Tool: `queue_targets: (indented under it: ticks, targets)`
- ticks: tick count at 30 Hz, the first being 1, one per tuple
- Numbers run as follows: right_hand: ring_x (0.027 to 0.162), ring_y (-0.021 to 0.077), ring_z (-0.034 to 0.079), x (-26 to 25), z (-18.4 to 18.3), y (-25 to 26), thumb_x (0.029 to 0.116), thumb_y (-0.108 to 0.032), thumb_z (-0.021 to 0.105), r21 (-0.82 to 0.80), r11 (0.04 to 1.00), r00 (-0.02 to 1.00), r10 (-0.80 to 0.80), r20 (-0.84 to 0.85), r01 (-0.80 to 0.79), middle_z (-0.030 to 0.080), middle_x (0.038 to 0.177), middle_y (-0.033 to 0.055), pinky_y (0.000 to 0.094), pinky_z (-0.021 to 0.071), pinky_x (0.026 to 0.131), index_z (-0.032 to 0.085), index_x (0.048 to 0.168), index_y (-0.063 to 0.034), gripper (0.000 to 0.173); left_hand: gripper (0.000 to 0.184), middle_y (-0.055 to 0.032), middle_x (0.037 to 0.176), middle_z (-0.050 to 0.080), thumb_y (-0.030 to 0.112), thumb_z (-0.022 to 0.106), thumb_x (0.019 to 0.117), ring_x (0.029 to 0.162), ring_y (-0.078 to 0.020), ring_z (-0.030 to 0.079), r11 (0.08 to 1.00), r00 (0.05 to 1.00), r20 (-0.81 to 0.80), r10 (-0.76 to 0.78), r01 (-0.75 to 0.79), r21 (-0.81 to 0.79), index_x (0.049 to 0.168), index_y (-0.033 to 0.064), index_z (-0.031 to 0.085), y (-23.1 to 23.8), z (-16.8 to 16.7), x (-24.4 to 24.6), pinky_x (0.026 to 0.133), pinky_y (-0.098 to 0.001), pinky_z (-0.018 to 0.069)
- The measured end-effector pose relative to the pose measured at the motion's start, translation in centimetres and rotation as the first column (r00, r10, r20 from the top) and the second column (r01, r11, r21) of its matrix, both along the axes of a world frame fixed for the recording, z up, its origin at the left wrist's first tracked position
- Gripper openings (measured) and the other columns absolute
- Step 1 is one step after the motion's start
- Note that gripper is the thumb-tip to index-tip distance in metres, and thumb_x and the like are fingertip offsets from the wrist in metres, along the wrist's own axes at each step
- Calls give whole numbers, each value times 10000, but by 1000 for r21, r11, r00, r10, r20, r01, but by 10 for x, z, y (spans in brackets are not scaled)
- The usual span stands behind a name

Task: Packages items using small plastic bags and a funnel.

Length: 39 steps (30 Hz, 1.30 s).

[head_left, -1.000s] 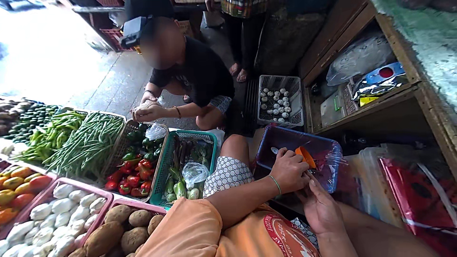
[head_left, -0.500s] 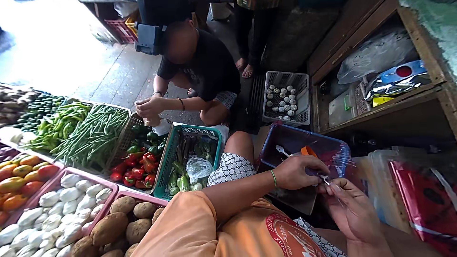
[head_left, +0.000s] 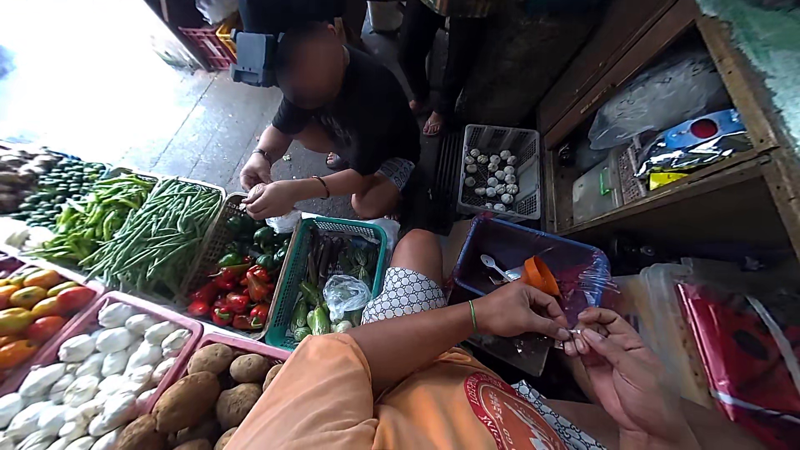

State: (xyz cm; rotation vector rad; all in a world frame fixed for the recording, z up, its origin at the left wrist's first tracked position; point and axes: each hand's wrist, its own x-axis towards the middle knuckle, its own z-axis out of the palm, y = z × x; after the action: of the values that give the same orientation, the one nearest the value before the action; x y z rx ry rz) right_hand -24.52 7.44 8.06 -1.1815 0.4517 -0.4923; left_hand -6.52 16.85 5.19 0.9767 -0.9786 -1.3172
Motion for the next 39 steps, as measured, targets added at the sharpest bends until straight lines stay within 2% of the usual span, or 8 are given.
queue_targets:
  ticks: [15,19,23,26,28,30,34,39]
  targets:
    - [646,81,668,-11,-1,-28,999,-89,480,-21,976,971,-214,106,217,683,745,-34,254,602,653,702,1015,-224,260,165,-20,676,597,115,750,924,612,-77,522,970,931,273,-242,222,102,825,-4,690,-7,0,2,598,-283,437]
    - [663,57,633,-4,9,-34,982,-126,498,-18,977,974,-210,86,212,644,722,-92,266,577,687,671,986,-264,221,139,-57,771,669,105,721,927,706,-104,605,970,906,345,-243,228,86,874,-23,717,-2,14,10,689,-324,520]
    - [652,83,592,-4,35,-47,956,-64,467,-30,934,934,-357,1,357,595,726,-60,316,564,672,609,940,-185,188,133,16,810,680,165,703,920,743,-47,623,971,926,297,-231,203,125,874,43,727,-21,21,7,714,-274,543]
    - [648,107,590,-4,47,-71,980,-76,478,2,914,913,-407,-16,407,585,747,-32,326,567,658,596,1056,-113,145,94,-18,868,705,135,706,912,788,-104,656,978,940,283,-190,155,141,873,53,730,-40,32,-1,733,-324,576]
    - [691,153,643,-6,54,-83,1050,-159,468,-12,910,910,-414,-33,413,628,822,28,347,596,672,526,1293,-69,266,80,-50,889,695,104,718,908,786,-144,651,996,974,225,-39,20,89,845,55,716,-53,36,-10,712,-339,575]
    - [804,200,703,-11,57,-77,1065,-269,507,-137,933,926,-351,-138,333,698,983,98,379,615,722,462,1411,-48,413,65,-58,862,690,101,737,912,745,-146,645,983,979,125,161,-171,67,871,56,715,-65,41,-17,691,-328,579]
    - [821,176,707,-13,30,-56,991,-194,679,-203,977,947,-126,-297,67,726,961,105,365,612,764,681,1146,0,248,68,-50,809,681,113,722,935,694,-126,620,945,941,106,322,-326,29,908,51,719,-82,50,-27,667,-295,555]
    - [723,115,695,-13,17,-64,1016,-173,643,-279,954,956,-179,-232,111,717,817,55,289,609,725,727,993,-23,173,83,-45,779,670,103,717,952,671,-113,615,912,895,180,409,-408,-44,890,49,705,-99,53,-26,653,-269,547]
